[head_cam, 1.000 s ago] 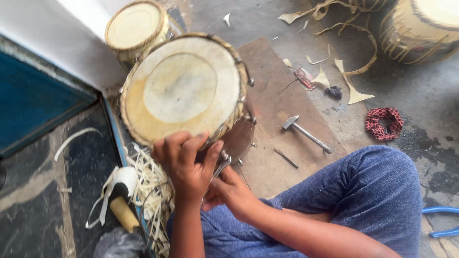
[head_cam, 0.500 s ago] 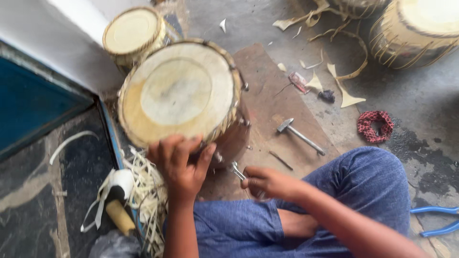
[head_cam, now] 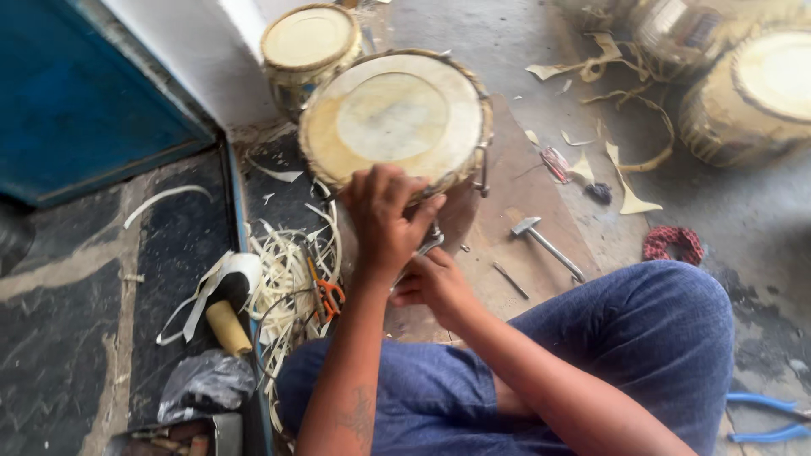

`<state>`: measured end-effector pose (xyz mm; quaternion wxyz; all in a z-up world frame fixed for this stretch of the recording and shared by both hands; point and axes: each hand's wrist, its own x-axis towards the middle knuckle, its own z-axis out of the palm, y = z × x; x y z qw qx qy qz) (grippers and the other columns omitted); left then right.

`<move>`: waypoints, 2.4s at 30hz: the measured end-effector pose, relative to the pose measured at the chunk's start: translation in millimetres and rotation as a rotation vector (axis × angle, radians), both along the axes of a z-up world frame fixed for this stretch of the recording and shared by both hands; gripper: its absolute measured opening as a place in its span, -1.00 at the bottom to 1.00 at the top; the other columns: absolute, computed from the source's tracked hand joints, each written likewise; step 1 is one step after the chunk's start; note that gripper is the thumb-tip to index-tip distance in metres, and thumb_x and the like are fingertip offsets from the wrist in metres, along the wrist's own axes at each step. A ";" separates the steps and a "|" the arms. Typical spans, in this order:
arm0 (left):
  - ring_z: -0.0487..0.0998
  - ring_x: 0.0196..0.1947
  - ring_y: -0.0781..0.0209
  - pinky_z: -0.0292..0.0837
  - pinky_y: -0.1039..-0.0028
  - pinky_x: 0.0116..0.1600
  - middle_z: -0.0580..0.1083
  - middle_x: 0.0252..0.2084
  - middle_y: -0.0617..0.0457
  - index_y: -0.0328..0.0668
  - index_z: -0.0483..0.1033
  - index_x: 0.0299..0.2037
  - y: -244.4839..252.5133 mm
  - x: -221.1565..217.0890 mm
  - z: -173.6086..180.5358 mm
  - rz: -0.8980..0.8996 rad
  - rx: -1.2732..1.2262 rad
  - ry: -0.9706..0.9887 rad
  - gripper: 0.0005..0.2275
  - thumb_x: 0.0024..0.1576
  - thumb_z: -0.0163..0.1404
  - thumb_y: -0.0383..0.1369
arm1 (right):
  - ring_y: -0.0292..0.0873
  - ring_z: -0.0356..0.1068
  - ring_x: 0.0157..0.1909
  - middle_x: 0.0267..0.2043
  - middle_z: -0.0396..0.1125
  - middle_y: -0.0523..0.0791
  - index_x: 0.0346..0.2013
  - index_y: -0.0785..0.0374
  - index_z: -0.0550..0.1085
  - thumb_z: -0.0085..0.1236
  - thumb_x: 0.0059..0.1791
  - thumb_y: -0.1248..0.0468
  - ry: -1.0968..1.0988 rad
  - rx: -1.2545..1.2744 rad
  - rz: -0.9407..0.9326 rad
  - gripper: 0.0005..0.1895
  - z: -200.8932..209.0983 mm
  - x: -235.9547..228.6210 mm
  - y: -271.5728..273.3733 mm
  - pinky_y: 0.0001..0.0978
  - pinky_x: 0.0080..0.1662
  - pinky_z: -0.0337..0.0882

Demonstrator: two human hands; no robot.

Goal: The person tightens the tension rods of a drum using a wrench, strikes the rim with a hammer, and adjusts the leather bindings using pliers.

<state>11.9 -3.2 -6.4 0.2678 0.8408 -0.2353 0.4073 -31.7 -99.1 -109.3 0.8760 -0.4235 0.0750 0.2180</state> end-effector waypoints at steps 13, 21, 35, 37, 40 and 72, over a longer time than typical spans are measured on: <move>0.37 -0.09 0.07 0.12 0.20 0.12 0.40 -0.21 0.14 0.04 0.54 -0.25 1.1 2.0 14.6 0.005 0.040 0.063 -0.81 0.04 0.26 -0.20 | -0.37 0.07 -0.56 -0.53 0.28 -0.27 -0.24 0.17 0.53 0.13 0.00 0.12 -0.074 -0.614 0.386 -0.80 -2.6 76.7 -144.3 -0.47 -0.49 0.06; 0.35 -0.07 0.15 0.11 0.23 0.11 0.41 -0.16 0.20 0.10 0.57 -0.09 20.3 -6.0 14.2 -0.047 0.061 0.208 -0.74 0.12 0.25 -0.09 | -0.23 0.39 -0.25 -0.39 0.47 -0.10 -0.04 0.26 0.44 -0.02 0.06 0.18 0.112 -0.409 0.345 -0.73 -2.4 -2.5 -142.6 -0.41 -0.15 0.31; 0.31 -0.07 0.15 0.11 0.24 0.14 0.37 -0.17 0.24 0.15 0.56 -0.04 17.1 -10.4 12.2 0.014 0.064 0.201 -0.70 0.09 0.29 -0.10 | -0.15 0.52 -0.26 -0.16 0.47 -0.08 0.06 0.35 0.35 -0.14 0.12 0.20 0.100 0.025 0.120 -0.69 14.2 -15.9 -8.3 -0.35 -0.21 0.56; 0.31 -0.07 0.15 0.11 0.24 0.14 0.36 -0.18 0.24 0.14 0.56 -0.03 17.8 -8.2 10.5 0.006 0.063 0.200 -0.69 0.09 0.30 -0.11 | -0.09 0.55 -0.22 -0.18 0.49 0.01 0.03 0.43 0.37 -0.12 0.16 0.21 0.000 -0.044 0.201 -0.69 12.4 -18.2 -14.9 -0.32 -0.15 0.59; 0.31 -0.08 0.15 0.09 0.22 0.13 0.36 -0.19 0.25 0.14 0.56 -0.01 20.8 -9.3 9.3 -0.007 0.074 0.195 -0.67 0.07 0.31 -0.10 | -0.07 0.54 -0.22 -0.20 0.49 0.04 0.03 0.41 0.36 -0.09 0.15 0.19 0.035 0.003 0.337 -0.69 14.3 -29.1 -29.0 -0.30 -0.18 0.58; 0.29 -0.06 0.11 0.10 0.22 0.17 0.37 -0.17 0.20 0.14 0.55 -0.10 15.0 -8.6 15.6 0.004 0.057 0.209 -0.73 0.07 0.30 -0.12 | -0.19 0.52 -0.22 -0.16 0.46 -0.02 0.01 0.36 0.38 -0.04 0.14 0.22 -0.054 -0.085 0.296 -0.74 1.9 -14.0 -9.7 -0.37 -0.17 0.55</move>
